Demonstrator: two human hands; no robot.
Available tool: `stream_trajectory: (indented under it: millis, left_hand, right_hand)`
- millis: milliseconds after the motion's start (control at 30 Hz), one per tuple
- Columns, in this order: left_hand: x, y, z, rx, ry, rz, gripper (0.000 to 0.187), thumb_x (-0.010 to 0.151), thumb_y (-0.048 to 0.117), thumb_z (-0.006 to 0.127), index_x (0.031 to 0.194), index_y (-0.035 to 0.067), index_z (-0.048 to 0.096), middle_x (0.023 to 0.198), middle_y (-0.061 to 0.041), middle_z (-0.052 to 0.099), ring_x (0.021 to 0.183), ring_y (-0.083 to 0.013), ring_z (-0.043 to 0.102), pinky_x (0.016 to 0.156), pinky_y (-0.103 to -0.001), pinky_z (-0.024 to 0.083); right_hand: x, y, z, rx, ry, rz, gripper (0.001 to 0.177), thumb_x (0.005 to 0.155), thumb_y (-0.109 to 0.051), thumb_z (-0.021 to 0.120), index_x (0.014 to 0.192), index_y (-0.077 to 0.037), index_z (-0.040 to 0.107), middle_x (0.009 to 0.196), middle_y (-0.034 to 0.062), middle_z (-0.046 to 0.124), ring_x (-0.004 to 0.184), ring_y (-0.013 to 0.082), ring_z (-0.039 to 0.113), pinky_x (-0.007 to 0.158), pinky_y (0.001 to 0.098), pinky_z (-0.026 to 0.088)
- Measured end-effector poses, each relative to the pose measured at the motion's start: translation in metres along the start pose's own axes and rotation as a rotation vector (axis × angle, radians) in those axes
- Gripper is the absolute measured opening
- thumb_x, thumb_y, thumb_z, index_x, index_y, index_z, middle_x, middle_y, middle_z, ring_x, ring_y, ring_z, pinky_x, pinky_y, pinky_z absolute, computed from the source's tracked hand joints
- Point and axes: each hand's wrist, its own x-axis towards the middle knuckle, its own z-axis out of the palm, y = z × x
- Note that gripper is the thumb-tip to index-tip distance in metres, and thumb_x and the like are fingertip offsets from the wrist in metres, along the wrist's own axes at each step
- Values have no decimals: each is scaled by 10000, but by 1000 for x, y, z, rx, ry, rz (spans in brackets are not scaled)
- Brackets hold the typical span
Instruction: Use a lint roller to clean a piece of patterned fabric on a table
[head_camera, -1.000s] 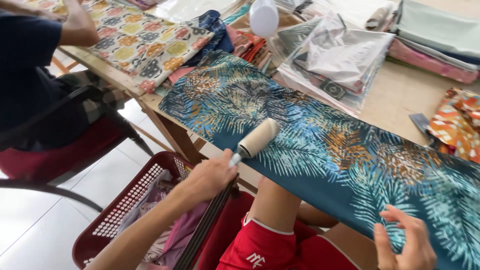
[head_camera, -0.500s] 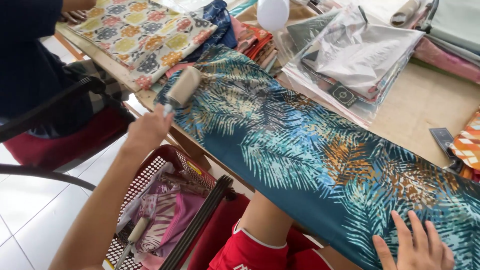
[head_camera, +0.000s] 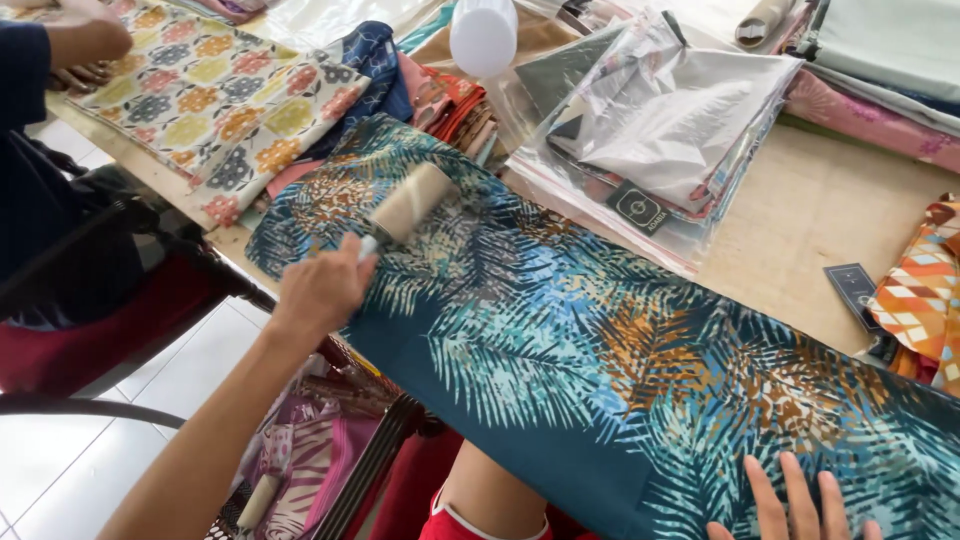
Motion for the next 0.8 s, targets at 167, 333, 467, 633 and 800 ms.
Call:
stream_trajectory:
  millis: [167, 333, 467, 633, 800]
  left_hand:
    - [31, -26, -17, -20, 11, -175, 376, 1137, 412, 352, 1113, 59, 479, 925, -249, 722, 849, -466, 715, 707, -582, 536]
    - [53, -68, -8, 37, 20, -357, 507, 1155, 445, 343, 1224, -18, 537, 1075, -318, 711, 970, -490, 708, 787, -595, 546]
    - [53, -72, 0, 107, 145, -302, 487, 1126, 431, 392, 1309, -3, 518, 1056, -310, 732, 969, -516, 713, 805, -605, 533]
    - [4, 11, -33, -25, 115, -169, 396, 1135, 437, 367, 1118, 54, 469, 916, -263, 719, 829, -473, 712, 674, -592, 514]
    - [-11, 46, -21, -23, 1, 40, 347, 1102, 428, 398, 1109, 91, 483, 824, -195, 732, 747, -486, 712, 627, -587, 531]
  right_hand:
    - [2, -2, -3, 17, 9, -6, 881, 786, -831, 335, 1396, -343, 743, 1549, -4, 708, 1432, 261, 584, 1263, 603, 310]
    - [14, -11, -24, 24, 20, 1, 857, 815, -808, 334, 1402, -333, 741, 1548, -9, 695, 1459, 251, 562, 1244, 589, 337]
    - [19, -18, -33, 3, -13, 32, 874, 819, -802, 299, 1415, -339, 739, 1568, -34, 687, 1479, 237, 565, 1270, 566, 333]
    - [19, -17, -26, -15, -20, 35, 855, 808, -795, 334, 1438, -362, 715, 1590, -47, 668, 1493, 221, 554, 1279, 568, 333]
    - [31, -26, -55, -68, -100, 78, 818, 809, -766, 394, 1500, -400, 633, 1640, -93, 617, 1510, 188, 590, 1306, 531, 388]
